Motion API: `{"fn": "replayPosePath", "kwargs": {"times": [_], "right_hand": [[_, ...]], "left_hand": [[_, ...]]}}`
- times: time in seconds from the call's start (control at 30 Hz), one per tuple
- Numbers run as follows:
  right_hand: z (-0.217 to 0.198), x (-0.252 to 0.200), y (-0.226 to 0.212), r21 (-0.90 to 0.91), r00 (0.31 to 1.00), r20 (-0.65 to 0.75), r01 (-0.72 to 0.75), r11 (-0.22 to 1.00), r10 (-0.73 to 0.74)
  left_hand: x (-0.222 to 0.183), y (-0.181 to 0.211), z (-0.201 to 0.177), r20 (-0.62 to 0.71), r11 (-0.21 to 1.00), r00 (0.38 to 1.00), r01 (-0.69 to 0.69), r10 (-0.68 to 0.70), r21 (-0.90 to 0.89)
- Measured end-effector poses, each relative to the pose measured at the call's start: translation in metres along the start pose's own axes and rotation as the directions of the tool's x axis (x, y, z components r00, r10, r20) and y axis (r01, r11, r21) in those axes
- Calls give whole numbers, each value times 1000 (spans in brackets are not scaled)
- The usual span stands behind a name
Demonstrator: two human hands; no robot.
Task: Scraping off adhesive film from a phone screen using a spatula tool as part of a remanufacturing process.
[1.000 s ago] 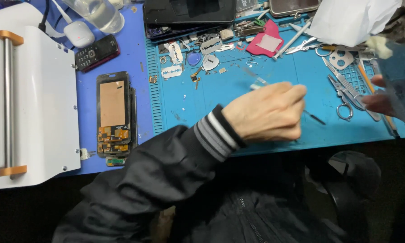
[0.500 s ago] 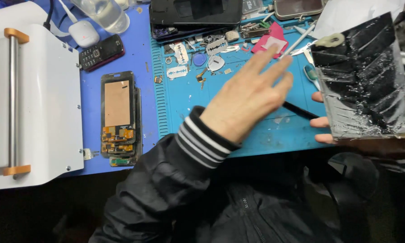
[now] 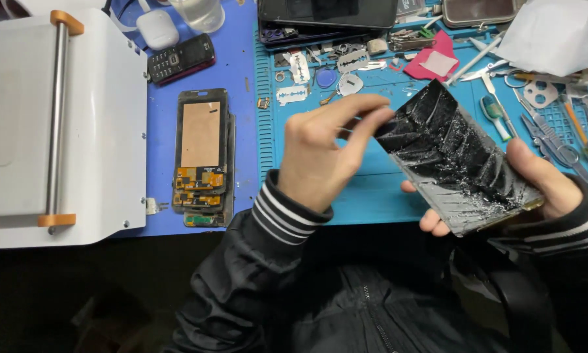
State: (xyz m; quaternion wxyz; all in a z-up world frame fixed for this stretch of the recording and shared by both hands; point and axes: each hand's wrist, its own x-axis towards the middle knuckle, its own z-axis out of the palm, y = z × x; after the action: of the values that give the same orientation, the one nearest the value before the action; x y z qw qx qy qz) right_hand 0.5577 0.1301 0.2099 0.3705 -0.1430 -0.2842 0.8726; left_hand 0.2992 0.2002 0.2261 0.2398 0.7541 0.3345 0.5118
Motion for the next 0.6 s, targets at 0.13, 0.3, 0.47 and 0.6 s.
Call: {"fn": "replayPosePath", "kwargs": {"times": [0.13, 0.3, 0.47, 0.6], "right_hand": [[8, 0, 2, 64, 996, -63, 67, 996, -63], [3, 0, -3, 7, 973, -151, 175, 985, -172], [-17, -8, -8, 197, 991, -24, 135, 971, -133], [-4, 2, -7, 273, 992, -11, 125, 954, -126]], "left_hand": [[-8, -9, -25, 25, 970, 999, -31, 26, 241], [-29, -23, -35, 122, 888, 987, -149, 106, 434], [-38, -18, -55, 104, 870, 994, -84, 37, 486], [-50, -25, -50, 142, 683, 990, -95, -12, 724]]}}
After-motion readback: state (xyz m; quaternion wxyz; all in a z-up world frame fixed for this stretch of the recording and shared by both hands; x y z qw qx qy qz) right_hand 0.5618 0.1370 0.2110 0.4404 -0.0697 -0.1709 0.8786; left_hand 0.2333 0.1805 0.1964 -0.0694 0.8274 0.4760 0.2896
